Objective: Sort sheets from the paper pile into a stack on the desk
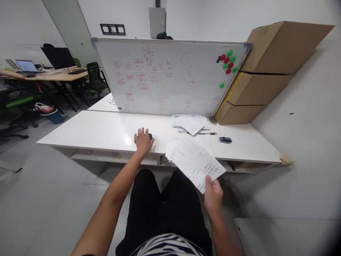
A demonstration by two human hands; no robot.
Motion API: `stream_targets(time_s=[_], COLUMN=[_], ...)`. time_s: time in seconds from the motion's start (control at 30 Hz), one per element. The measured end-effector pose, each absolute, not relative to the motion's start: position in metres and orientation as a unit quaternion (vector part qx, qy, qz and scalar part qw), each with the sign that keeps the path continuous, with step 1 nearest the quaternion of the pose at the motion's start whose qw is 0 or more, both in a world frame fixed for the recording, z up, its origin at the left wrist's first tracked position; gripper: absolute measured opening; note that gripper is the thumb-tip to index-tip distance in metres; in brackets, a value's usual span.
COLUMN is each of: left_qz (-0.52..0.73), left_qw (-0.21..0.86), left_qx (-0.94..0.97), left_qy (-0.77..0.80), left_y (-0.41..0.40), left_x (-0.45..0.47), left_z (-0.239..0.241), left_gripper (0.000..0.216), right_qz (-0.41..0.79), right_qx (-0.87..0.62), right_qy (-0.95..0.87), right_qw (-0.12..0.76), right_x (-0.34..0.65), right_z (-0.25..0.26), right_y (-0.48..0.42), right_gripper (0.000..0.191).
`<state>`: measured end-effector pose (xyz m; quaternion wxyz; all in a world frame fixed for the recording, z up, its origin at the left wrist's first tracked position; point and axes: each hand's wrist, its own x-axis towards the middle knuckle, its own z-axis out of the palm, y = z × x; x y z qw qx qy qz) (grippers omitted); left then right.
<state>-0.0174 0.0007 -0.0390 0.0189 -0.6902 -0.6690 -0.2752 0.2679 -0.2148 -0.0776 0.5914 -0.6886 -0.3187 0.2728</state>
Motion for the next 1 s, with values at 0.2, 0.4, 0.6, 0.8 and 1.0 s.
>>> stream_targets(time_s=[0.2, 0.4, 0.6, 0.8, 1.0], left_qz=[-0.286, -0.316, -0.326, -0.319, -0.310], left_qw=[-0.037, -0.104, -0.125, -0.136, -0.163], left_qx=[-0.671, -0.718, -0.731, -0.734, -0.740], left_qy=[-0.683, -0.611, -0.587, -0.584, -0.574], left_y=[0.024, 0.021, 0.013, 0.010, 0.012], left_x=[-0.070, -0.081, -0.083, -0.083, -0.083], left_z=[-0.079, -0.084, -0.082, -0.081, -0.078], left_gripper=[0.042, 0.037, 0.034, 0.036, 0.037], right_qz=[0.423, 0.407, 0.390, 0.404, 0.449], right_qx=[-0.596, -0.584, -0.609, -0.602, -0.573], right_qy=[-0.277, -0.377, -0.456, -0.471, -0.482], right_qw=[0.623, 0.592, 0.519, 0.502, 0.488], right_x=[0.256, 0.240, 0.210, 0.194, 0.182], right_z=[-0.087, -0.057, -0.057, -0.063, -0.066], right_y=[-0.214, -0.164, -0.129, -0.122, -0.119], right_gripper=[0.036, 0.036, 0.036, 0.034, 0.035])
